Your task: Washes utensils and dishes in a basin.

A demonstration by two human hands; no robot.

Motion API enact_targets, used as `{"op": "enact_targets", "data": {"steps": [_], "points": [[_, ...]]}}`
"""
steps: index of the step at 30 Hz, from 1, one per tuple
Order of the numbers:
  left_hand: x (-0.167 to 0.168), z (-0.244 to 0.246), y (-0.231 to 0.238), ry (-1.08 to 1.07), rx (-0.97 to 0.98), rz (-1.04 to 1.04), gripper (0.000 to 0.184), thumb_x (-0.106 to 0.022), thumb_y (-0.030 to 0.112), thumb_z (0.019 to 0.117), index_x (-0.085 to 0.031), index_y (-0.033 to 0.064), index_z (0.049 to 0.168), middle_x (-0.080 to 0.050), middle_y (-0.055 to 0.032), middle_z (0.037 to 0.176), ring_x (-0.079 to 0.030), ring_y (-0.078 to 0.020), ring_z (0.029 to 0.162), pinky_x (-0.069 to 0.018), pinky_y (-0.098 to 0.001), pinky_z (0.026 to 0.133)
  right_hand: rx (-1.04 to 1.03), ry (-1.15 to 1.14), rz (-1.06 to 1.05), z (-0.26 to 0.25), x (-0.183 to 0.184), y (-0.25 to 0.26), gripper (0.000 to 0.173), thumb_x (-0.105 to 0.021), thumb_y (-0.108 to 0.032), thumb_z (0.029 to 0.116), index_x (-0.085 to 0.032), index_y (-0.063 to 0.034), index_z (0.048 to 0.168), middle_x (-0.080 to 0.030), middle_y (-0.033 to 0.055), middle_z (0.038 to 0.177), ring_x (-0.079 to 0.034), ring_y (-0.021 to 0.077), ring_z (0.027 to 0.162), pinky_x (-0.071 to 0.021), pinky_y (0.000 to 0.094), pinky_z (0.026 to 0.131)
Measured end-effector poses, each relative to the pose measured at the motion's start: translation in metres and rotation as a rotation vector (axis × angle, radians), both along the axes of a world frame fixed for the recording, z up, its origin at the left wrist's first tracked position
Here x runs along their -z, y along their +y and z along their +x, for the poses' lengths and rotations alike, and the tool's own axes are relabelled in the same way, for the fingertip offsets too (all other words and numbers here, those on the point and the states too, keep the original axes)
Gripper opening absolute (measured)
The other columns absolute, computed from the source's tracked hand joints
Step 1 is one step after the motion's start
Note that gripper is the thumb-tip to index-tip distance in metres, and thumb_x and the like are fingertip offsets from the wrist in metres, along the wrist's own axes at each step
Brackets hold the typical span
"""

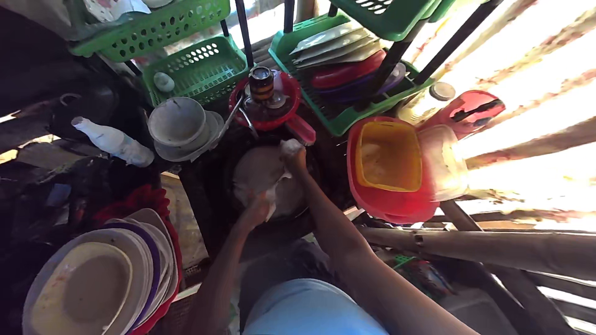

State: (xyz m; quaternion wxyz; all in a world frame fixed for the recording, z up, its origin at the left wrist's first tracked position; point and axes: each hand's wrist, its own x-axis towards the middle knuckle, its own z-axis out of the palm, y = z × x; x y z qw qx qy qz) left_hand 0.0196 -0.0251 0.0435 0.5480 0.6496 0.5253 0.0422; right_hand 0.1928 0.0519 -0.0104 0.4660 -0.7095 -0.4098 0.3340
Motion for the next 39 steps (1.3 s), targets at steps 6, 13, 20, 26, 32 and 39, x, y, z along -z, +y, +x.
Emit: {"op": "enact_targets", "data": {"steps": [6, 13, 20, 26, 32, 39], "points": [[0.015, 0.0, 0.031, -0.314, -0.147, -0.17, 0.039, -0.045, 0.034, 0.1098, -0.061, 0.0076, 0.133, -0.067, -0.0073, 0.115, -0.063, -0.0109, 0.1, -0.0528, -0.0307, 0.089, 0.062, 0.972, 0.282, -0.021, -0.009, 0.004, 0.027, -0.039, -0.03, 0.1112, -0.049, -0.012, 0.094, -0.043, -0.0032, 0.054, -0.046, 0.0118, 0.042, -0.0483, 0.0318, 0.042], [0.013, 0.004, 0.031, -0.309, -0.389, -0.318, 0.021, -0.045, 0.019, 0.1102, -0.057, 0.0095, 0.126, -0.055, 0.0008, 0.078, -0.048, -0.0051, 0.057, -0.0443, -0.0203, 0.051, -0.188, 0.581, 0.241, -0.028, -0.004, -0.021, 0.049, -0.055, -0.012, 0.1036, -0.042, 0.002, 0.149, -0.07, 0.0157, 0.121, -0.072, 0.0209, 0.092, -0.0617, 0.0377, 0.08], [-0.005, 0.029, 0.023, 0.082, -0.001, 0.034, 0.034, -0.045, 0.007, 0.1074, -0.05, -0.0026, 0.14, -0.064, -0.0219, 0.121, -0.064, -0.0281, 0.107, -0.0519, -0.0445, 0.095, -0.252, -0.182, -0.26, -0.03, -0.003, -0.012, 0.042, -0.061, -0.032, 0.1023, -0.067, 0.0035, 0.124, -0.069, 0.028, 0.119, -0.065, 0.0438, 0.116, -0.0485, 0.0614, 0.102], [-0.017, 0.006, 0.028, 0.195, 0.028, -0.15, 0.023, -0.043, 0.014, 0.109, -0.057, -0.0011, 0.117, -0.049, -0.0054, 0.079, -0.045, -0.0112, 0.058, -0.0418, -0.0281, 0.054, -0.653, -0.536, 0.288, -0.031, 0.034, -0.031, 0.019, -0.072, -0.023, 0.094, -0.074, -0.0047, 0.098, -0.071, 0.0165, 0.1, -0.068, 0.0368, 0.099, -0.057, 0.0563, 0.083], [-0.009, 0.03, 0.009, 0.032, -0.146, -0.108, 0.028, -0.04, 0.012, 0.11, -0.056, -0.0041, 0.125, -0.058, -0.0141, 0.095, -0.055, -0.019, 0.076, -0.0496, -0.0357, 0.071, 0.106, 0.249, -0.105, -0.037, 0.022, -0.012, 0.038, -0.049, -0.028, 0.1088, -0.069, 0.004, 0.111, -0.069, 0.0196, 0.095, -0.066, 0.0298, 0.086, -0.0544, 0.0497, 0.083], [0.017, 0.013, 0.017, -0.39, -0.611, -0.448, 0.026, -0.043, 0.018, 0.1099, -0.059, 0.0007, 0.12, -0.063, -0.0069, 0.089, -0.061, -0.0098, 0.07, -0.0526, -0.0232, 0.06, 0.069, 1.327, 0.073, -0.037, 0.027, -0.039, 0.039, -0.033, -0.046, 0.1082, -0.061, -0.0201, 0.106, -0.063, -0.0049, 0.074, -0.061, 0.0062, 0.06, -0.0522, 0.0229, 0.053]]}}
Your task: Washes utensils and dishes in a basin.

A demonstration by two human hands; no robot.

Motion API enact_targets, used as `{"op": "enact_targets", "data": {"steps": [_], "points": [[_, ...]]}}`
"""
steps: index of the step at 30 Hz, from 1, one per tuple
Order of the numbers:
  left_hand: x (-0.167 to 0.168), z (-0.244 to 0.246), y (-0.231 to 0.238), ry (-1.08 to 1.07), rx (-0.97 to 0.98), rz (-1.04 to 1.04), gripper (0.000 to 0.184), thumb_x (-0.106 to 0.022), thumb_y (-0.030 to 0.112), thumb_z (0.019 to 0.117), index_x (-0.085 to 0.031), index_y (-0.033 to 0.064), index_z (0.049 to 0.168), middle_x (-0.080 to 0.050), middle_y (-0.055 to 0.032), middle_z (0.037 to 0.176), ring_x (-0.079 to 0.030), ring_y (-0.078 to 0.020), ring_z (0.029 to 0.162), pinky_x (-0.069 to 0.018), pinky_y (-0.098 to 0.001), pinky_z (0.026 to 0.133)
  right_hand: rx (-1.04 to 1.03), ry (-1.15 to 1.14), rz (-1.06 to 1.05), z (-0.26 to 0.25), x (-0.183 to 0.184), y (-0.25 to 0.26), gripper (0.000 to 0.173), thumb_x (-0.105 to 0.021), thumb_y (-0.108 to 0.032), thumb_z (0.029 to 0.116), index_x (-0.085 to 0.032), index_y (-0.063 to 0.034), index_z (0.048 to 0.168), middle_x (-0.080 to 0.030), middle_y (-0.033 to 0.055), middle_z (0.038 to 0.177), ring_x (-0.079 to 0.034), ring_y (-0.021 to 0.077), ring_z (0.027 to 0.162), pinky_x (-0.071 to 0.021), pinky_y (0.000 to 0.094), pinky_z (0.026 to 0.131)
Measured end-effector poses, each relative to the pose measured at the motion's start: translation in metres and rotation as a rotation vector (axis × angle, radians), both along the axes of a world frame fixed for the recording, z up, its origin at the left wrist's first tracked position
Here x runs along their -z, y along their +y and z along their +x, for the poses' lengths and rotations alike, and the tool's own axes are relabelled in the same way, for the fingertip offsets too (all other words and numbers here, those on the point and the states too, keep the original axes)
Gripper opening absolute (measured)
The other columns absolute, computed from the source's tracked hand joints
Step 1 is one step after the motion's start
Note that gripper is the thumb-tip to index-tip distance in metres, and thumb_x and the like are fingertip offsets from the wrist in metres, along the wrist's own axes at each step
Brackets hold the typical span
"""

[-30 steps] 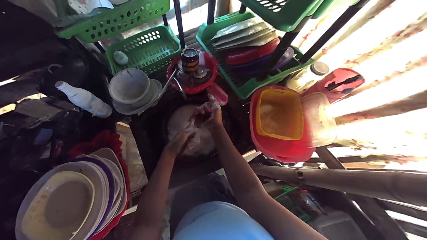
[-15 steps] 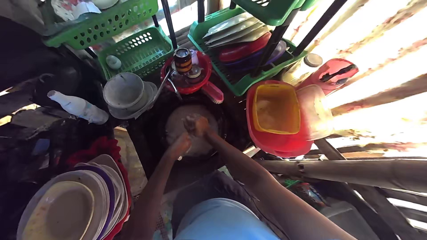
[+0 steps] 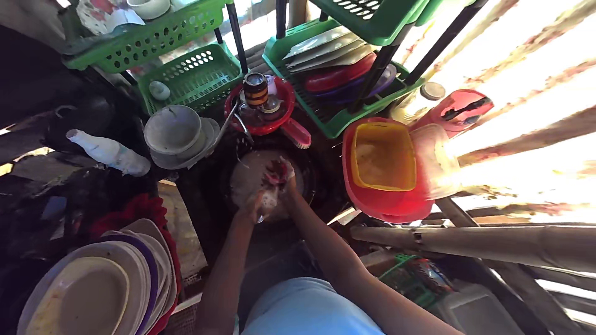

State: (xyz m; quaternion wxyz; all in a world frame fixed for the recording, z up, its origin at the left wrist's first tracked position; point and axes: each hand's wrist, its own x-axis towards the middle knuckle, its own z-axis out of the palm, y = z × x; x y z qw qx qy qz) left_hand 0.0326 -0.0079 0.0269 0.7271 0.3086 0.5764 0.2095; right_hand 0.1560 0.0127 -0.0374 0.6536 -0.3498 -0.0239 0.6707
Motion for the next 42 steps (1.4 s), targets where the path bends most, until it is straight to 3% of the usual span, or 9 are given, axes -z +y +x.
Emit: {"op": "enact_targets", "data": {"steps": [3, 8, 12, 16, 23, 30, 34, 38, 42], "points": [[0.007, -0.003, -0.01, -0.075, -0.081, -0.022, 0.025, -0.042, 0.017, 0.1096, -0.058, 0.0006, 0.119, -0.064, -0.0071, 0.088, -0.062, -0.01, 0.069, -0.0536, -0.023, 0.058, -0.171, 0.175, -0.013, 0.013, 0.006, 0.023, 0.046, -0.029, -0.044, 0.1098, -0.047, -0.0207, 0.074, -0.045, -0.0063, 0.053, -0.045, 0.0076, 0.042, -0.0401, 0.0235, 0.04], [0.003, -0.012, -0.013, -0.125, -0.039, -0.119, 0.022, -0.041, 0.016, 0.1096, -0.058, 0.0034, 0.111, -0.062, -0.0048, 0.082, -0.062, -0.0085, 0.065, -0.0531, -0.0212, 0.056, -0.264, -0.469, -0.152, 0.023, 0.002, 0.038, 0.035, -0.028, -0.026, 0.1124, -0.049, -0.0103, 0.089, -0.046, -0.0012, 0.056, -0.045, 0.0079, 0.042, -0.042, 0.0222, 0.039], [-0.007, -0.015, -0.017, 0.19, 0.394, -0.038, 0.023, -0.041, 0.022, 0.1114, -0.055, 0.0063, 0.12, -0.047, 0.0014, 0.072, -0.042, -0.0061, 0.051, -0.0374, -0.0204, 0.046, -0.628, -1.557, -0.251, 0.043, -0.009, 0.059, 0.036, -0.05, -0.027, 0.1073, -0.066, -0.0017, 0.126, -0.069, 0.0246, 0.12, -0.066, 0.0412, 0.113, -0.0511, 0.062, 0.096], [-0.005, -0.021, -0.009, 0.311, 0.22, 0.167, 0.026, -0.048, 0.02, 0.1095, -0.062, -0.0002, 0.12, -0.051, -0.003, 0.076, -0.043, -0.0073, 0.052, -0.0388, -0.0216, 0.048, -0.941, -1.942, -0.13, 0.053, 0.035, 0.034, 0.067, -0.068, -0.029, 0.0986, -0.041, -0.0054, 0.156, -0.036, 0.0278, 0.159, -0.032, 0.051, 0.147, -0.0348, 0.0719, 0.109], [0.02, -0.018, 0.017, 0.414, 0.37, 0.482, 0.038, -0.04, 0.01, 0.1106, -0.052, 0.0039, 0.146, -0.066, -0.021, 0.112, -0.067, -0.0255, 0.088, -0.0568, -0.0393, 0.08, -1.074, -1.804, -0.255, 0.049, 0.024, 0.007, 0.052, -0.063, -0.019, 0.1013, -0.049, -0.0043, 0.15, -0.055, 0.0287, 0.144, -0.052, 0.0503, 0.132, -0.0416, 0.068, 0.107], [0.039, 0.01, 0.041, 0.619, 0.631, 0.83, 0.034, -0.044, 0.004, 0.1066, -0.059, -0.0073, 0.134, -0.061, -0.0293, 0.132, -0.06, -0.0425, 0.124, -0.0456, -0.0546, 0.108, -0.741, -2.106, 0.122, 0.065, -0.033, 0.011, 0.023, -0.058, -0.01, 0.1009, -0.071, -0.0001, 0.117, -0.07, 0.022, 0.119, -0.064, 0.0441, 0.117, -0.0515, 0.0621, 0.094], [0.019, 0.028, 0.054, 0.687, 0.72, 0.806, 0.034, -0.047, 0.011, 0.1068, -0.06, -0.0027, 0.135, -0.065, -0.0285, 0.125, -0.062, -0.0452, 0.118, -0.0454, -0.0622, 0.103, -0.462, -2.127, 0.371, 0.08, -0.036, 0.014, 0.019, -0.06, -0.006, 0.0987, -0.074, 0.0019, 0.107, -0.073, 0.0204, 0.112, -0.068, 0.0423, 0.108, -0.0554, 0.0584, 0.088], [0.012, 0.025, 0.057, 0.273, 0.722, 0.522, 0.027, -0.045, 0.009, 0.1086, -0.058, -0.0033, 0.128, -0.061, -0.0106, 0.094, -0.057, -0.0129, 0.071, -0.0513, -0.0284, 0.068, -0.406, -1.873, 0.18, 0.076, -0.036, 0.015, 0.025, -0.062, -0.004, 0.0962, -0.07, 0.0034, 0.119, -0.067, 0.0236, 0.124, -0.063, 0.0406, 0.12, -0.0489, 0.0571, 0.105], [-0.003, 0.032, 0.032, 0.136, 0.415, 0.281, 0.017, -0.046, 0.009, 0.1082, -0.054, 0.0012, 0.121, -0.049, -0.0019, 0.077, -0.045, -0.0069, 0.057, -0.0418, -0.0219, 0.052, -0.265, -1.728, 0.023, 0.045, -0.027, 0.02, 0.022, -0.064, -0.014, 0.0976, -0.071, 0.0042, 0.108, -0.068, 0.0231, 0.115, -0.066, 0.0394, 0.11, -0.0526, 0.0575, 0.095]]}}
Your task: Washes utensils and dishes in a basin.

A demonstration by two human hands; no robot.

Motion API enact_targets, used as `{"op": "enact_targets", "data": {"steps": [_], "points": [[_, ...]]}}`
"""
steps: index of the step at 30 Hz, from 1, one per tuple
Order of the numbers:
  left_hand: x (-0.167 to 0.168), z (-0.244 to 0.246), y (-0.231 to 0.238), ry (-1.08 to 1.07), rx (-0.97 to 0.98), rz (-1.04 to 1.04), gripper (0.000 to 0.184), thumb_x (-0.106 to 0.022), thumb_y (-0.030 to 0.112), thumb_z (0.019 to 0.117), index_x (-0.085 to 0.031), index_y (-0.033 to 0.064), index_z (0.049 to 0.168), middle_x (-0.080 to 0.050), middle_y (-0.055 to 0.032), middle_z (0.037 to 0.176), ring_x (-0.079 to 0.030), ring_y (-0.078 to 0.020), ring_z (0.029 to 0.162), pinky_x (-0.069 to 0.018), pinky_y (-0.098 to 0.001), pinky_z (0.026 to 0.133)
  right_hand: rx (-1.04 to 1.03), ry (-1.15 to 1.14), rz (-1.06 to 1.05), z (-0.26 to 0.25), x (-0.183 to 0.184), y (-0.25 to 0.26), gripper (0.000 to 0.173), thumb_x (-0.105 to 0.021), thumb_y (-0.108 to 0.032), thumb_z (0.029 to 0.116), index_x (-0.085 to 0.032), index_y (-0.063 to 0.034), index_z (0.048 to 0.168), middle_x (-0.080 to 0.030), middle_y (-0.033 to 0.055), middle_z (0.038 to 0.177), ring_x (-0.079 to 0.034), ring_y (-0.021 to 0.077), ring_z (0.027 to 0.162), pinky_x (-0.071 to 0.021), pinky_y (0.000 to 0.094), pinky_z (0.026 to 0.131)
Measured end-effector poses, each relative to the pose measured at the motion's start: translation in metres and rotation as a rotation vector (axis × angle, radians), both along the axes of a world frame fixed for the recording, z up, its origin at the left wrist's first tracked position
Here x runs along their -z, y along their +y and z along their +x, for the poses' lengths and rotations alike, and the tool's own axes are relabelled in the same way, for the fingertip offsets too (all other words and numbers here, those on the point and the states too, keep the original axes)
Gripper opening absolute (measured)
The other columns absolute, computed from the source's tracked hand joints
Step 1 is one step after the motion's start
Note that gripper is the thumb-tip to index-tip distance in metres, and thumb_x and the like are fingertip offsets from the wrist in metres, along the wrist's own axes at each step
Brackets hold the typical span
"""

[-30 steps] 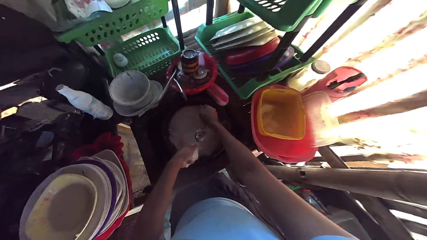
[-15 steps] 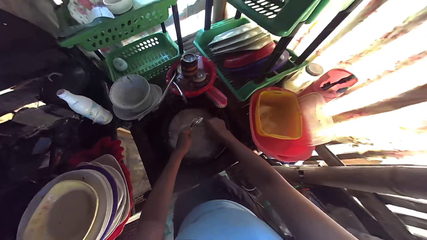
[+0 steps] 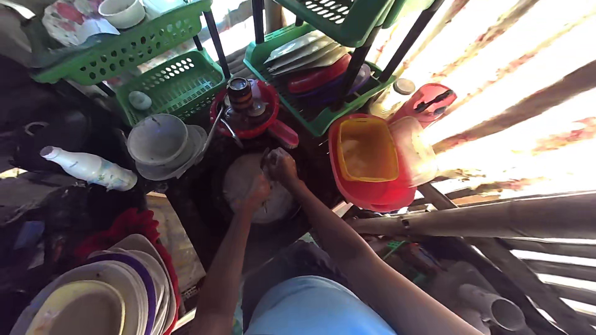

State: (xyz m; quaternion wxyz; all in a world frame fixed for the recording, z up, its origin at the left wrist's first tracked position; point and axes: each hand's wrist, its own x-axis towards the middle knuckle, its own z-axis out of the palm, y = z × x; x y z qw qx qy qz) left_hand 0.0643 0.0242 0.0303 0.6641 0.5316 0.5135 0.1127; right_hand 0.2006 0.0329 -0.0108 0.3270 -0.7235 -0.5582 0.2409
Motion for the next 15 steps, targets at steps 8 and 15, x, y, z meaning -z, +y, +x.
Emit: {"op": "enact_targets", "data": {"steps": [8, 15], "points": [[-0.005, -0.014, -0.029, 0.166, -0.083, 0.024, 0.022, -0.042, 0.008, 0.1088, -0.056, -0.0051, 0.119, -0.047, -0.0022, 0.068, -0.044, -0.0083, 0.051, -0.0409, -0.0231, 0.049, -0.125, -0.056, -0.39, -0.025, -0.01, 0.007, 0.033, -0.072, -0.02, 0.0916, -0.07, 0.0002, 0.118, -0.07, 0.0255, 0.117, -0.065, 0.0437, 0.114, -0.05, 0.065, 0.094], [-0.013, -0.03, -0.035, 0.014, -0.118, -0.031, 0.017, -0.044, 0.006, 0.1078, -0.057, -0.0031, 0.111, -0.043, 0.0034, 0.062, -0.039, -0.0038, 0.046, -0.0366, -0.0186, 0.045, -0.327, 0.003, -0.003, -0.013, 0.021, -0.008, 0.024, -0.074, -0.015, 0.0903, -0.074, 0.0042, 0.105, -0.073, 0.0249, 0.102, -0.07, 0.0432, 0.101, -0.0527, 0.0641, 0.091]]}}
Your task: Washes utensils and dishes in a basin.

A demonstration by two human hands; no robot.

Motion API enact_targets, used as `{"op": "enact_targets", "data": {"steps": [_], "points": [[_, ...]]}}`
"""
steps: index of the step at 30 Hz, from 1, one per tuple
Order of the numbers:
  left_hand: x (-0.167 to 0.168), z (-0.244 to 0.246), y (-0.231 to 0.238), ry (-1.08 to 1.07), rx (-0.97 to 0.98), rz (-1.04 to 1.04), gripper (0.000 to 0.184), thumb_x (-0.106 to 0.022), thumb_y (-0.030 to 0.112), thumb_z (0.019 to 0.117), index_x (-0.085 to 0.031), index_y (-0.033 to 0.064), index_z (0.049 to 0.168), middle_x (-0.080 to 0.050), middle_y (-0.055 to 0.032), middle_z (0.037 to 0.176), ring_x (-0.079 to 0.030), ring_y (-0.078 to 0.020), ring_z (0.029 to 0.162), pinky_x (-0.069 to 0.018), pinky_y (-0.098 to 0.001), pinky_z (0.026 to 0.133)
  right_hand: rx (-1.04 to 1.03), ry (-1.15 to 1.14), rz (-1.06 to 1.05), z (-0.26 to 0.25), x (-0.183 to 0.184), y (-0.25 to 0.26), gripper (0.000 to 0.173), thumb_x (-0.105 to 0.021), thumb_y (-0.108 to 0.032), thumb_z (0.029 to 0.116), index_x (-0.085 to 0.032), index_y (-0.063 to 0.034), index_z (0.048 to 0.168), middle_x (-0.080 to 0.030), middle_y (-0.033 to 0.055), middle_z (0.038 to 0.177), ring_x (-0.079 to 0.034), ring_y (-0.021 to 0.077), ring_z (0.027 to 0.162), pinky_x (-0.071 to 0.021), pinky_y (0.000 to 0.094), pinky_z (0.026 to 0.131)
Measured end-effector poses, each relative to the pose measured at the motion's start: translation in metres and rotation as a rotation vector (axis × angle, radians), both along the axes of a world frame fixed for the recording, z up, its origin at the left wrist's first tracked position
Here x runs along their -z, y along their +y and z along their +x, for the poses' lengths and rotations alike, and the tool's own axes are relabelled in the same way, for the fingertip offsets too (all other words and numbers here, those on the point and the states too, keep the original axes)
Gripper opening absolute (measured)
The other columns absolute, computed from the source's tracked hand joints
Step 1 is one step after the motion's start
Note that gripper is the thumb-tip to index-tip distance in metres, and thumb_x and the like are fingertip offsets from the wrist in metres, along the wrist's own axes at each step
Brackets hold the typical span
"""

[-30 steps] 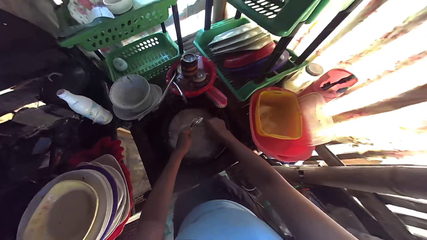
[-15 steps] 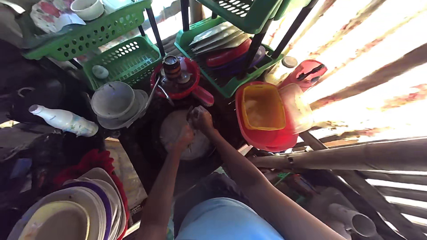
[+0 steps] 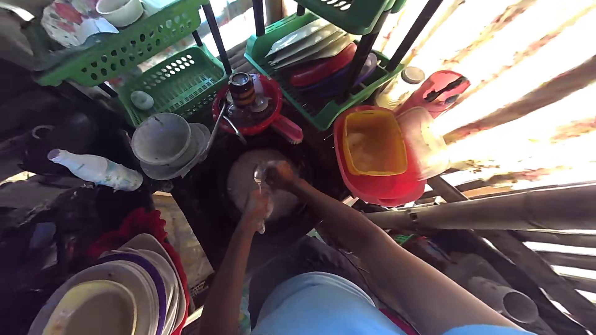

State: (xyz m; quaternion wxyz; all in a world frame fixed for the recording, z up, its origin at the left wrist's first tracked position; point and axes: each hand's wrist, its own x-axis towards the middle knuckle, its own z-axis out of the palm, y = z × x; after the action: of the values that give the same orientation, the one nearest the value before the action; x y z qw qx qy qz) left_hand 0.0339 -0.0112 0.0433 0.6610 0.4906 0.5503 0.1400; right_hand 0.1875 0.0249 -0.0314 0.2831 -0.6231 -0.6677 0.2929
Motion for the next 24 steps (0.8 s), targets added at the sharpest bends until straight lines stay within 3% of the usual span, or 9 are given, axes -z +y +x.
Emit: {"op": "enact_targets", "data": {"steps": [2, 4, 5, 7, 9, 16, 18, 21, 24], "points": [[0.001, 0.012, -0.007, -0.008, -0.06, 0.004, 0.022, -0.045, 0.011, 0.1092, -0.06, -0.0034, 0.116, -0.045, 0.0016, 0.064, -0.041, -0.0048, 0.047, -0.0381, -0.0197, 0.045, 0.402, 0.3, -0.047, 0.001, -0.008, 0.008, 0.024, -0.065, -0.013, 0.0977, -0.072, 0.0062, 0.11, -0.073, 0.0238, 0.104, -0.07, 0.0364, 0.101, -0.054, 0.0555, 0.096], [0.006, 0.017, -0.01, -0.082, -0.138, -0.053, 0.023, -0.045, 0.015, 0.1099, -0.06, -0.0005, 0.117, -0.049, 0.0, 0.069, -0.043, -0.0059, 0.05, -0.0397, -0.0208, 0.046, 0.82, 0.784, 0.085, -0.005, -0.002, 0.019, 0.027, -0.053, -0.016, 0.1044, -0.067, 0.002, 0.09, -0.062, 0.0076, 0.074, -0.06, 0.0145, 0.067, -0.0533, 0.0321, 0.065], [0.008, 0.018, -0.01, -0.129, -0.18, -0.113, 0.022, -0.044, 0.016, 0.1101, -0.059, 0.0017, 0.118, -0.052, -0.0008, 0.073, -0.046, -0.0064, 0.052, -0.0409, -0.0211, 0.047, 0.887, 1.091, 0.07, -0.007, -0.002, 0.018, 0.034, -0.044, -0.023, 0.1094, -0.06, -0.0041, 0.086, -0.058, -0.0001, 0.067, -0.056, 0.0073, 0.057, -0.0504, 0.0249, 0.054], [0.016, 0.019, -0.004, -0.193, -0.275, -0.233, 0.021, -0.044, 0.018, 0.1095, -0.059, 0.0045, 0.116, -0.057, -0.0026, 0.077, -0.051, -0.0071, 0.055, -0.0446, -0.0206, 0.048, 0.742, 1.627, -0.096, -0.012, -0.004, -0.001, 0.044, -0.032, -0.046, 0.1108, -0.057, -0.0134, 0.093, -0.064, -0.0011, 0.074, -0.062, 0.0079, 0.058, -0.0531, 0.0236, 0.051], [0.022, 0.02, 0.003, -0.194, -0.333, -0.307, 0.022, -0.046, 0.021, 0.1091, -0.061, 0.0037, 0.11, -0.059, -0.0043, 0.077, -0.055, -0.0088, 0.057, -0.0477, -0.0218, 0.05, 0.61, 1.84, -0.194, -0.018, -0.006, -0.015, 0.048, -0.033, -0.055, 0.1064, -0.06, -0.019, 0.09, -0.06, -0.0057, 0.067, -0.053, 0.0028, 0.048, -0.0446, 0.0176, 0.041], [0.028, -0.003, -0.011, -0.437, -0.114, -0.512, 0.03, -0.036, 0.02, 0.1116, -0.058, 0.0092, 0.096, -0.054, 0.0022, 0.062, -0.047, -0.0018, 0.044, -0.0394, -0.015, 0.038, 0.686, 1.517, -0.313, 0.032, -0.014, 0.013, 0.04, -0.045, -0.037, 0.1083, -0.047, -0.015, 0.074, -0.043, -0.0046, 0.052, -0.041, 0.0044, 0.037, -0.0374, 0.0192, 0.034], [0.03, -0.006, -0.011, -0.435, -0.015, -0.53, 0.033, -0.033, 0.02, 0.1119, -0.056, 0.0115, 0.09, -0.051, 0.0046, 0.059, -0.044, -0.0003, 0.041, -0.037, -0.0138, 0.037, 0.644, 1.266, -0.304, 0.035, -0.02, 0.016, 0.03, -0.047, -0.031, 0.1087, -0.055, -0.01, 0.089, -0.045, -0.0043, 0.058, -0.041, 0.0049, 0.042, -0.0376, 0.0203, 0.039], [0.03, 0.009, -0.002, -0.47, 0.04, -0.553, 0.046, -0.023, 0.026, 0.1113, -0.05, 0.0161, 0.075, -0.044, 0.0086, 0.052, -0.039, 0.0019, 0.039, -0.0328, -0.0119, 0.036, 0.705, 1.282, -0.161, 0.02, -0.013, 0.01, 0.024, -0.049, -0.022, 0.1076, -0.063, -0.0025, 0.115, -0.053, -0.0037, 0.067, -0.047, 0.0039, 0.05, -0.0418, 0.0195, 0.045], [0.027, 0.028, 0.005, -0.271, -0.077, -0.171, 0.053, -0.021, 0.042, 0.1128, -0.048, 0.0171, 0.074, -0.041, 0.0091, 0.049, -0.038, 0.0005, 0.038, -0.0348, -0.0151, 0.037, 0.747, 1.37, -0.159, 0.007, -0.005, -0.018, 0.034, -0.047, -0.037, 0.1088, -0.059, -0.0079, 0.124, -0.066, 0.0041, 0.082, -0.061, 0.0106, 0.061, -0.0522, 0.0258, 0.052]]}}
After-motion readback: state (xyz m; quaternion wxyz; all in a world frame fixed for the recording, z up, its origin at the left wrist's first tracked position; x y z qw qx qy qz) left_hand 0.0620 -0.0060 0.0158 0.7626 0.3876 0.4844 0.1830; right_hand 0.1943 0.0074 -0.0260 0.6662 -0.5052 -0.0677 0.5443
